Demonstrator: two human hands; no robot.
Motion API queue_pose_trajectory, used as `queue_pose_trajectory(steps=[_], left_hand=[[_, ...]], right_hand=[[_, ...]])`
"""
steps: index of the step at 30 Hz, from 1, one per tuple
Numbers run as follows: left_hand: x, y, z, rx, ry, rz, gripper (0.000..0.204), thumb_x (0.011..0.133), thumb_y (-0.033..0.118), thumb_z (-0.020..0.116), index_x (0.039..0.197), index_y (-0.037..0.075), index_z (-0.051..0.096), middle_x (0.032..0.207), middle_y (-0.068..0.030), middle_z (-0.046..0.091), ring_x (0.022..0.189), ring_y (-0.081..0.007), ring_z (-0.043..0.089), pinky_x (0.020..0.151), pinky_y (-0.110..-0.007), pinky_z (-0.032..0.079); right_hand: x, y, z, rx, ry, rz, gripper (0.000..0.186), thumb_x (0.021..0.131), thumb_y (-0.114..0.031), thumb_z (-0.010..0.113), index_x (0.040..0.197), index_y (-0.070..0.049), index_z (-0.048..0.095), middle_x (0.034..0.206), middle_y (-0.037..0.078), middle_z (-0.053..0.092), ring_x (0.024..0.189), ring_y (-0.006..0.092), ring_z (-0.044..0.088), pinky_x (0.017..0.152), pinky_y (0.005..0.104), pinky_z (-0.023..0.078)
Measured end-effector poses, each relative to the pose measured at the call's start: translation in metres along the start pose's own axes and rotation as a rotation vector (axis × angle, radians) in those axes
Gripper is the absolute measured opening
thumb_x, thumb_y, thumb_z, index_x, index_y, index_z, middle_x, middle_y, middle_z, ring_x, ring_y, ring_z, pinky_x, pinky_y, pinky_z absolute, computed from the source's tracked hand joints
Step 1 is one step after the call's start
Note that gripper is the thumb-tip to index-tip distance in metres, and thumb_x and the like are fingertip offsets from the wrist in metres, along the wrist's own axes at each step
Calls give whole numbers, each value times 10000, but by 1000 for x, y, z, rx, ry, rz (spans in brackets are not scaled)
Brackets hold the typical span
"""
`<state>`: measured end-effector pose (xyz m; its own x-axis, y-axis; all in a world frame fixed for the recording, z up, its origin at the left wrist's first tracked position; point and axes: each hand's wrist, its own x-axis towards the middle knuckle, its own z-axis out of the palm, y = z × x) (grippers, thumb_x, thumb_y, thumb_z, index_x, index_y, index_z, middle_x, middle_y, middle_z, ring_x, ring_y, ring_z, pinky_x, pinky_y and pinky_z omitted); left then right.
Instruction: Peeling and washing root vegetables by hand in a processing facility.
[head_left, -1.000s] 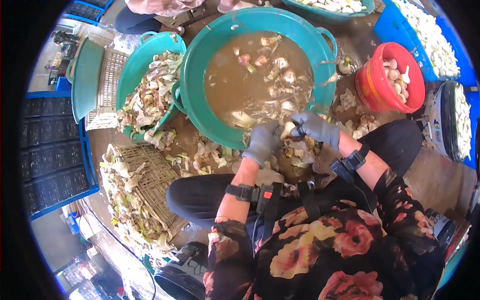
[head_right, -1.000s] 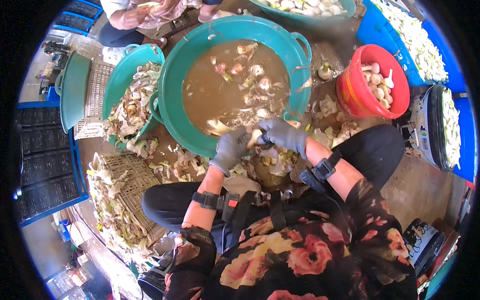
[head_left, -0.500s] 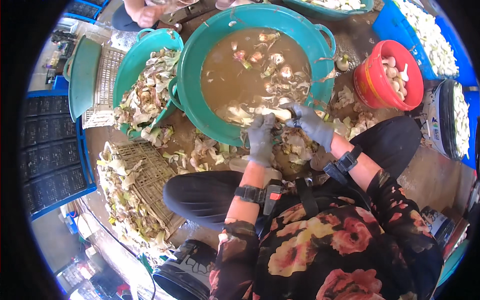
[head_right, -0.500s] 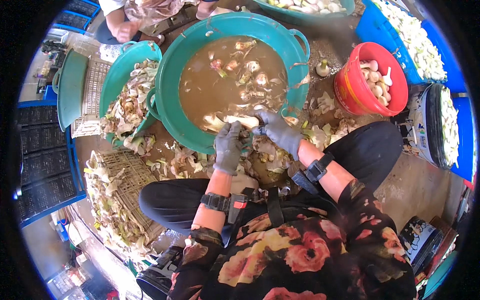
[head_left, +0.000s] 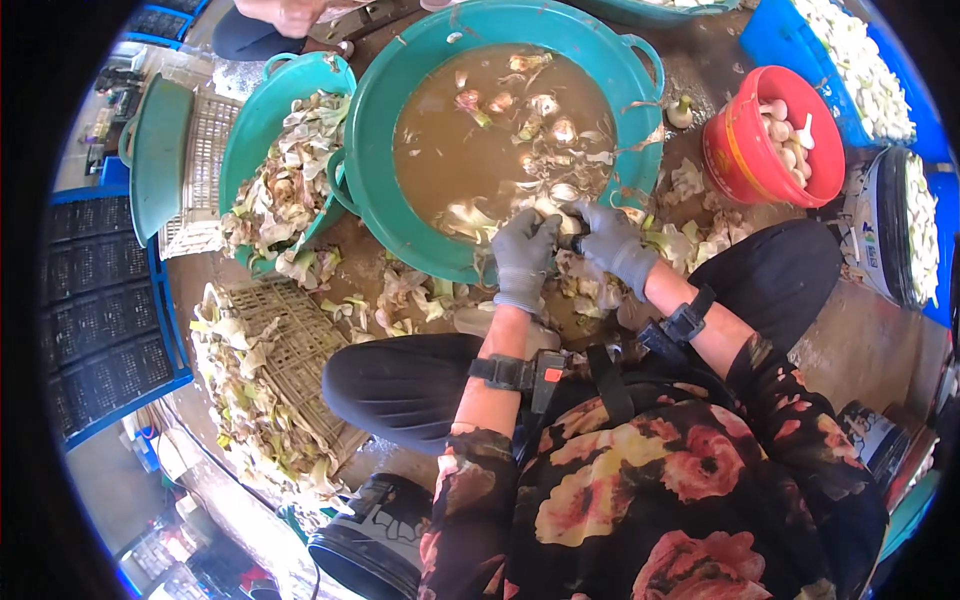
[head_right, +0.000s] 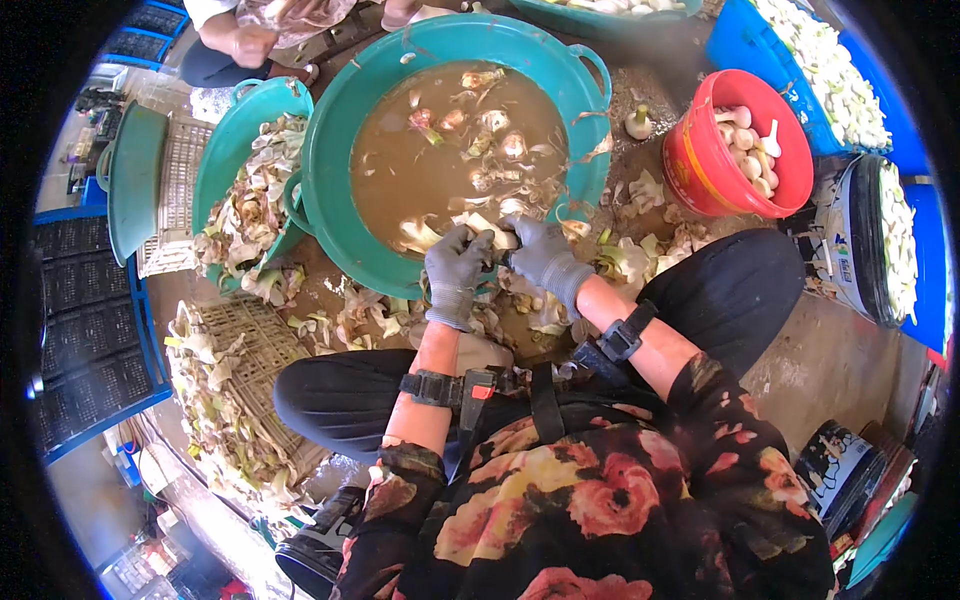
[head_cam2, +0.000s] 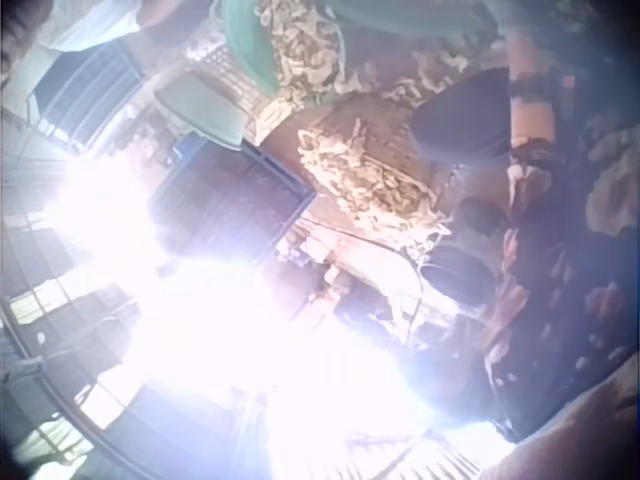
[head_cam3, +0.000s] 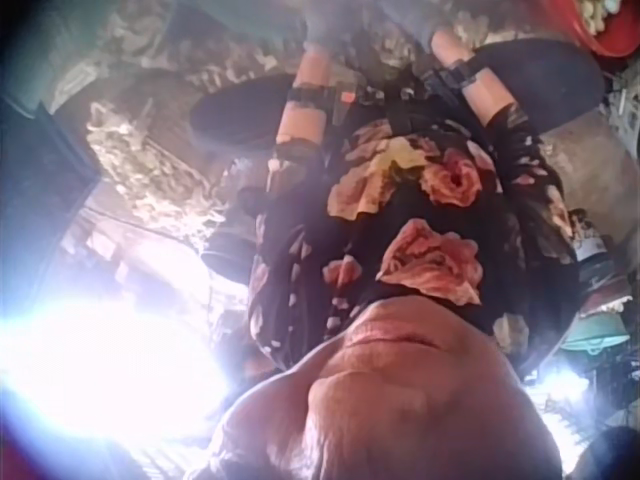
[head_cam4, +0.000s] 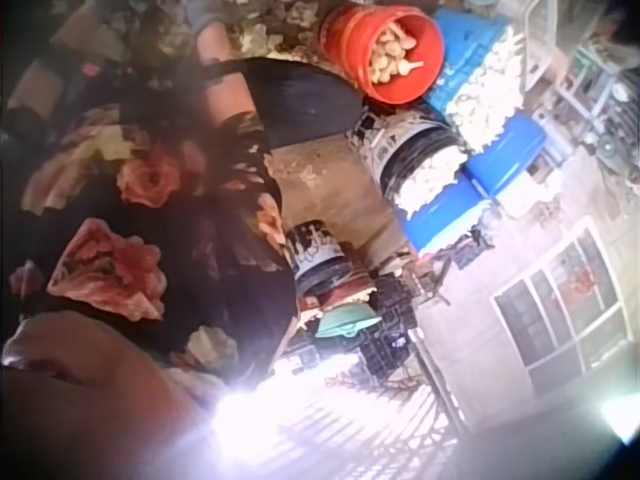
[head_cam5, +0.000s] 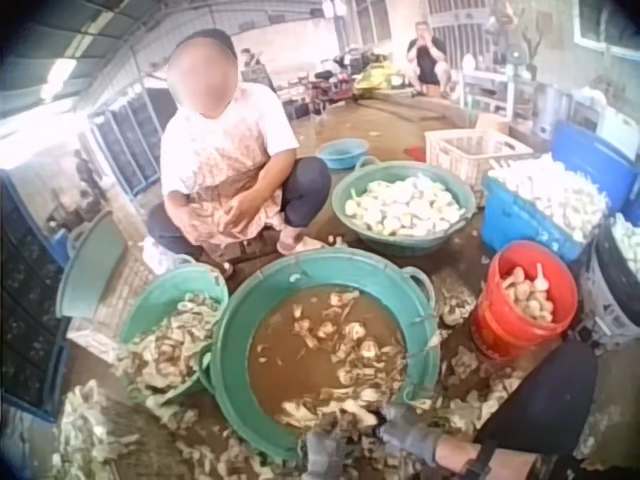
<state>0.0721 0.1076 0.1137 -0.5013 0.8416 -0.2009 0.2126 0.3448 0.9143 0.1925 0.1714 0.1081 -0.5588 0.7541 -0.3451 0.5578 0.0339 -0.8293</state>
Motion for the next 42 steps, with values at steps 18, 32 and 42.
queue_pose_trajectory(steps=[18,32,42], left_hand=[[-1,-16,-5,-132,-119,-69,191,734,209,581,701,25,545,575,2,483,521,-44,387,470,-206,351],[124,-10,-9,877,-362,75,448,691,326,535,1064,88,463,989,-169,524,928,-304,499,796,-364,395],[135,-104,27,632,-410,-121,609,637,293,614,1168,117,372,1056,-191,485,982,-296,470,836,-344,369]], right_hand=[[3,0,-5,202,-141,-34,517,638,-44,594,1116,-12,400,996,63,510,876,119,465,797,241,354],[-26,11,-69,-501,-713,-67,457,624,-279,604,1049,-146,500,884,83,570,806,231,539,719,321,410],[-22,18,-66,-511,-774,-131,338,633,-280,573,928,-117,543,815,118,569,804,267,536,702,351,409]])
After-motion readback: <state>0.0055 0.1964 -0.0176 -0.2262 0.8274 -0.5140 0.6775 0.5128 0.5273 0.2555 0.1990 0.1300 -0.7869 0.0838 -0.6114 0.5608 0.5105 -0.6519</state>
